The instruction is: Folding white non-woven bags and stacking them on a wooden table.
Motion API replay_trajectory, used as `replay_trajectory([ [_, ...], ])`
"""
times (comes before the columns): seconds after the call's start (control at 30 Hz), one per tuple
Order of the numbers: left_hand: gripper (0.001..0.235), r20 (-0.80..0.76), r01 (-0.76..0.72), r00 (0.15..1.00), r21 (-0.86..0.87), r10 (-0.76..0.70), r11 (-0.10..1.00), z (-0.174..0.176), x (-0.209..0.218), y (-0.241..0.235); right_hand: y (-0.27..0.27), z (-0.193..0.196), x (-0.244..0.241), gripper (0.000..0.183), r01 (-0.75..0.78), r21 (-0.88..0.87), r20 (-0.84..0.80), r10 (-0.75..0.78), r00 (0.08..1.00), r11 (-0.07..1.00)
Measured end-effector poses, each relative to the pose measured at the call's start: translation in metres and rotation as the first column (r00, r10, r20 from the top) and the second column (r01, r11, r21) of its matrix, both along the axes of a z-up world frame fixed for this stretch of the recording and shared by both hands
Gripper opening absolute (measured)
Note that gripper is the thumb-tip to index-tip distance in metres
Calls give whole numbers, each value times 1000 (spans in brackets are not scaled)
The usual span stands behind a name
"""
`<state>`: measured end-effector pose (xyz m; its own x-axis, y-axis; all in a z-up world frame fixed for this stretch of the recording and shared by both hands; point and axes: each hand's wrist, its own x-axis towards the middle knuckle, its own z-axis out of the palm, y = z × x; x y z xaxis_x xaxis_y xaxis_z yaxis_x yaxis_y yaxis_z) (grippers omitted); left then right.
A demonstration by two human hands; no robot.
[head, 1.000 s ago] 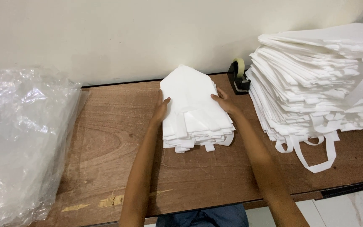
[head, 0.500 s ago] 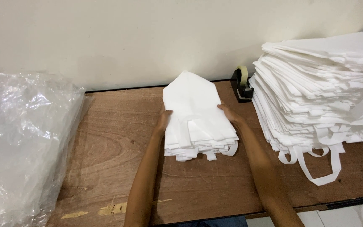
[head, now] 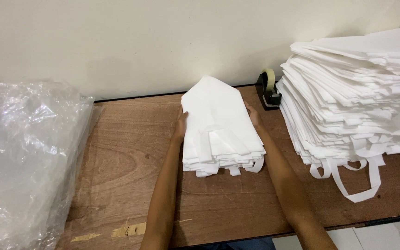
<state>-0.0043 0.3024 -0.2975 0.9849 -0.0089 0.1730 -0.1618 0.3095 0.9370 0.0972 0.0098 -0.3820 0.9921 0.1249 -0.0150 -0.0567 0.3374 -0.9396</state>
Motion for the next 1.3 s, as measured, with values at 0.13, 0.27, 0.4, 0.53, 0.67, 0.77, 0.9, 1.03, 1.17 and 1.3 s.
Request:
replay_trajectory([
  [0.13, 75, -31, 23, 999, -113, -26, 993, -28, 12, 11, 9, 9, 1, 60, -9, -30, 43, 11, 999, 999],
  [0.27, 75, 14, 21, 1000, -79, -20, 997, -40, 21, 22, 22, 12, -14, 57, -14, -53, 60, 18, 998, 999],
  [0.4, 74, 19, 63, 998, 102, -65, 993, -25, 11, 15, 19, 22, -28, 53, -4, -90, 101, 13, 995, 996],
  [0.53, 74, -45, 68, 997, 207, -60, 976, -68, 41, 33, 13, 33, -47, 62, -18, -196, 121, 42, 992, 981],
  [0.67, 75, -57, 61, 997, 173, -52, 983, -32, 11, 25, -3, 2, -15, 65, 14, -178, 117, 7, 993, 984],
  [0.77, 77, -48, 43, 998, 152, -37, 987, -13, -3, 20, -9, -4, -7, 68, 56, -173, 114, -36, 993, 983],
  [0.9, 75, -28, -7, 1000, 111, 10, 994, -11, -4, 20, 1, 10, -23, 67, 72, -161, 100, -56, 993, 984],
  [1.03, 71, -79, -51, 995, 168, 65, 984, 0, -13, 20, 4, 16, -27, 72, 66, -194, 86, -51, 995, 979],
  [1.17, 69, -44, -59, 997, 205, 69, 977, -5, 8, 31, 0, 44, -42, 76, 109, -210, 78, -95, 992, 972],
  [1.3, 59, 57, -170, 985, 379, 161, 909, 27, 37, 31, -8, 99, -48, 82, 109, -407, 166, -43, 985, 907],
])
